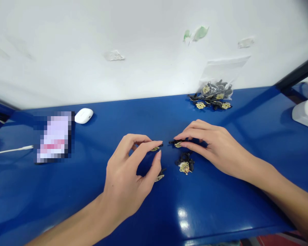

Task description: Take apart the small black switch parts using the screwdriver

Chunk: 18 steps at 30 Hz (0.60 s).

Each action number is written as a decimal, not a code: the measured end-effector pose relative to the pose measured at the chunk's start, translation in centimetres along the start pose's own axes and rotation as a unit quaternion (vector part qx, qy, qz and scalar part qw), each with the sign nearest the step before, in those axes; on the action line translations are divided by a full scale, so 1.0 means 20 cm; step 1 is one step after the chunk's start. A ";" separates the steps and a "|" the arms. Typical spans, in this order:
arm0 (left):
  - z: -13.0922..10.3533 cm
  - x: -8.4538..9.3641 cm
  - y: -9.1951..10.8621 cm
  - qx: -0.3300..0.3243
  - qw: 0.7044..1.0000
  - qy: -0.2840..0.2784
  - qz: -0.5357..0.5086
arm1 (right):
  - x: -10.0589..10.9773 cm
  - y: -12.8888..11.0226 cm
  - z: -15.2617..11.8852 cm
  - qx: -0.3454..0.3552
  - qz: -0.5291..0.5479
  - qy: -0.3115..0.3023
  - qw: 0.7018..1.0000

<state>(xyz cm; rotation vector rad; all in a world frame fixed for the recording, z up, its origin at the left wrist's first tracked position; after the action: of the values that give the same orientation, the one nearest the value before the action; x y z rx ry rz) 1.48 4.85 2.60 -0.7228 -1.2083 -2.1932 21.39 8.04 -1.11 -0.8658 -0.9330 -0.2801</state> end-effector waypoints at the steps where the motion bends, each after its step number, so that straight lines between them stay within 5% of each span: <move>1: 0.00 0.00 0.00 0.000 1.000 -0.004 -0.004 | 0.00 0.00 0.00 -0.001 0.003 -0.004 1.000; 18: 0.01 -0.04 0.05 -0.040 0.997 -0.060 0.002 | -0.01 0.00 -0.01 -0.004 0.024 -0.008 1.000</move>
<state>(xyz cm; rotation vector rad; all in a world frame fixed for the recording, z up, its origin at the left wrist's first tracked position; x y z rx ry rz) 2.81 4.62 2.68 -0.8995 -1.1810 -2.2335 21.45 7.81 -1.26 -0.8976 -0.9256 -0.2356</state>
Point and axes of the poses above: each hand's wrist, its own z-axis towards the middle knuckle, its own x-axis out of the back of the hand, y = z × x, the point moved 10 cm from there along z, towards the middle knuckle, and after that the axes turned 12 degrees about x, right-handed, at the moved point
